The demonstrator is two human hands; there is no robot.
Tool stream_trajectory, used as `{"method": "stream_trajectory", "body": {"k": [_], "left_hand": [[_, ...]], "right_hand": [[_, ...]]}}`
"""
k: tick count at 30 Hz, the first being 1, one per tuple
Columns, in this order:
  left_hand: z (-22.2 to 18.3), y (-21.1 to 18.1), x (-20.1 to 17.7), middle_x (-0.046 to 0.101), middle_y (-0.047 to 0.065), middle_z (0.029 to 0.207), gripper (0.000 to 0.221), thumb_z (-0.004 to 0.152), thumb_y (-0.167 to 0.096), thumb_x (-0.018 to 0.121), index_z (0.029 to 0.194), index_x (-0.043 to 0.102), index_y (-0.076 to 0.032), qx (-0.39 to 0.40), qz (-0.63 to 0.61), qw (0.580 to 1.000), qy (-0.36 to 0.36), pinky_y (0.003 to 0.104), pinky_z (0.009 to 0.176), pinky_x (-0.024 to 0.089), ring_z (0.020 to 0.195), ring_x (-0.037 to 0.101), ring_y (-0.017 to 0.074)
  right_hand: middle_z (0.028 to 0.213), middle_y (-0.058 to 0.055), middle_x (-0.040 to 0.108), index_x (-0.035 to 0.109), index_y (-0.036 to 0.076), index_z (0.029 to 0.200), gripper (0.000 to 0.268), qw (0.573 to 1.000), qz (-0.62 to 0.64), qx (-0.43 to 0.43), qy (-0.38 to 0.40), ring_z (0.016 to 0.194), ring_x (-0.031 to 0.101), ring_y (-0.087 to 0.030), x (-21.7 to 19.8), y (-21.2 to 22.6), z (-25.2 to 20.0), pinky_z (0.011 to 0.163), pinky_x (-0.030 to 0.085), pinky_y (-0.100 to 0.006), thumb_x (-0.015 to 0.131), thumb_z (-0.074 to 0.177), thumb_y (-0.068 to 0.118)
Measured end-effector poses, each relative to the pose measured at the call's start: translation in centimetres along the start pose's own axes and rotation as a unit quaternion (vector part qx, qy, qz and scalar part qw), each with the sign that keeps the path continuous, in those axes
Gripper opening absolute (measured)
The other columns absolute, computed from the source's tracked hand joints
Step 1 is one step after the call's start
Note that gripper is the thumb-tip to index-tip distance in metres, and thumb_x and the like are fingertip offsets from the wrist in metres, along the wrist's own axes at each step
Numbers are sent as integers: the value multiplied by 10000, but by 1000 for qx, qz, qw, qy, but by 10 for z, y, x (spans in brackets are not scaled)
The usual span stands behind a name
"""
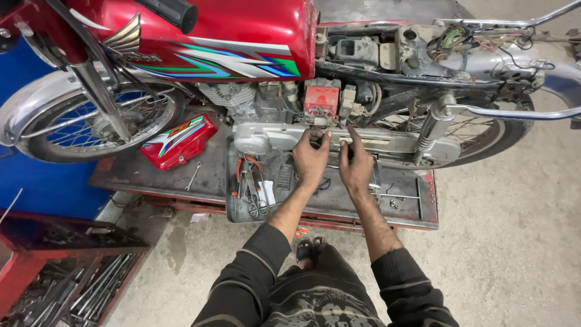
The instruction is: Adjusting the battery wiring and installing the side panel on a motorcycle.
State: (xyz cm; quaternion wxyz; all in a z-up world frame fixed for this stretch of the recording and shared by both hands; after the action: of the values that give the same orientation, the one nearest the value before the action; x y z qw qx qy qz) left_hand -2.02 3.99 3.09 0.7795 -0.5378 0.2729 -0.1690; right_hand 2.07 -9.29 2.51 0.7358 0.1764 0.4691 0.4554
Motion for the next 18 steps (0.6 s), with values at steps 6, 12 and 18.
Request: {"method": "stream_trajectory", "body": {"k": [6,12,18], "left_hand": [[-20,96,28,685,286,1124,469,978,-384,517,1141,693,18,-245,-77,959,118,554,999,449,1182,586,455],[-18,54,-9,508,260,1375,457,1012,-342,507,1337,550,-24,-300,-204,919,156,539,1112,357,1334,445,427],[-30,58,-34,522,146,1466,411,1020,-334,550,1396,576,-169,-171,-218,944,177,485,1132,392,1403,413,346]], "right_hand": [[1233,-145,669,643,148,1324,344,981,160,-87,66,1149,628,-376,32,16,-37,978,474,-498,493,1018,191],[1521,-331,329,332,-8,1522,570,948,218,-98,211,1391,250,-556,55,46,-63,1158,143,-627,194,1085,330],[1493,-269,409,309,42,1530,538,916,231,159,287,1376,386,-439,97,-9,-79,1126,348,-563,395,1075,317]]}}
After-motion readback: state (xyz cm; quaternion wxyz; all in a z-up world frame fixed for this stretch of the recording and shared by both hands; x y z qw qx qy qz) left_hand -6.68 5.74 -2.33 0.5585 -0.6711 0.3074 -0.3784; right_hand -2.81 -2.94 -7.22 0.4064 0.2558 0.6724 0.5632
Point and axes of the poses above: each hand's wrist, its own z-axis towards the middle knuckle, its own x-axis out of the palm, y = z × x, the point moved 5 cm from there along z, towards the middle knuckle
